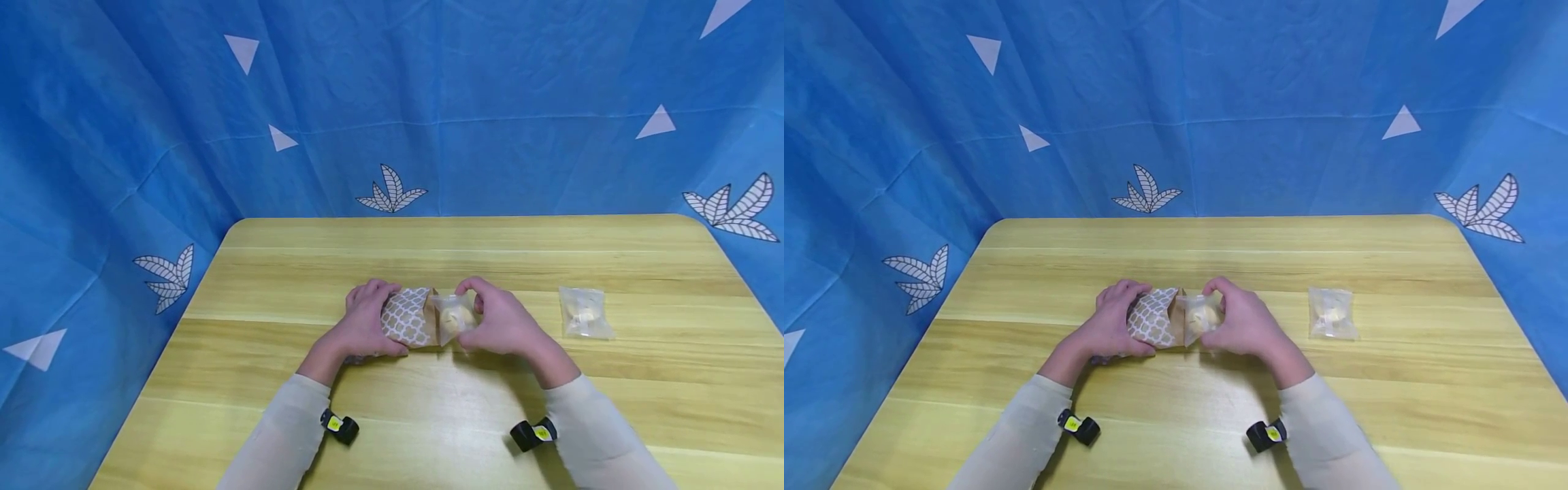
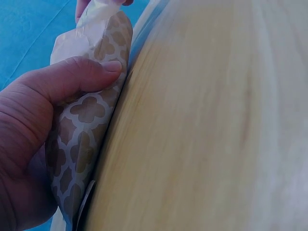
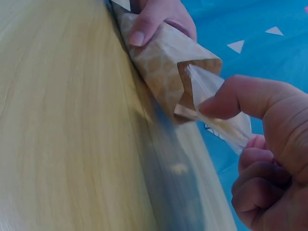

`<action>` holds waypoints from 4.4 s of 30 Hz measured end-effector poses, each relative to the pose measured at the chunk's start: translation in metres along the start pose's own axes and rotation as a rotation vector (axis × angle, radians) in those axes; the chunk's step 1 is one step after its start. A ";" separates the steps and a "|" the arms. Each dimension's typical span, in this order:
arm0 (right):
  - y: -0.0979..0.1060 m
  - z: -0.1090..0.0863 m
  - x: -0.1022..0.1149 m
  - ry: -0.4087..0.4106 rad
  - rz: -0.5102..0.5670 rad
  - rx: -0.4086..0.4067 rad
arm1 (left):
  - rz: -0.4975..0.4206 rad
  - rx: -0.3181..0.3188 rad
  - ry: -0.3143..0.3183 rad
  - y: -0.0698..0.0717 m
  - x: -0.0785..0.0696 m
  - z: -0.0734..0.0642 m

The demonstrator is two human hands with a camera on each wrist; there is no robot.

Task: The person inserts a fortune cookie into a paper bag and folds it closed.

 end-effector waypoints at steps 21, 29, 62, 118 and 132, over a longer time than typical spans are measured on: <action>-0.009 0.009 0.009 -0.074 -0.139 -0.078 | 0.001 0.005 -0.005 0.001 -0.002 0.001; -0.009 0.010 0.009 -0.085 -0.118 -0.090 | 0.003 0.014 0.008 0.001 -0.003 0.002; -0.004 -0.004 -0.021 0.059 0.232 -0.096 | -0.002 -0.003 -0.003 0.001 0.000 0.001; -0.024 0.004 -0.023 0.102 0.303 0.005 | -0.005 -0.020 -0.015 -0.001 -0.001 0.000; -0.033 0.010 -0.019 0.125 0.270 -0.003 | 0.002 -0.009 -0.004 -0.002 0.000 0.001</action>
Point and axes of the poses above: each hand's wrist, its own z-axis towards the middle knuckle, its own y-axis out of the back of the hand, x = y × z, the point moved 3 cm from there along z, towards the middle knuckle
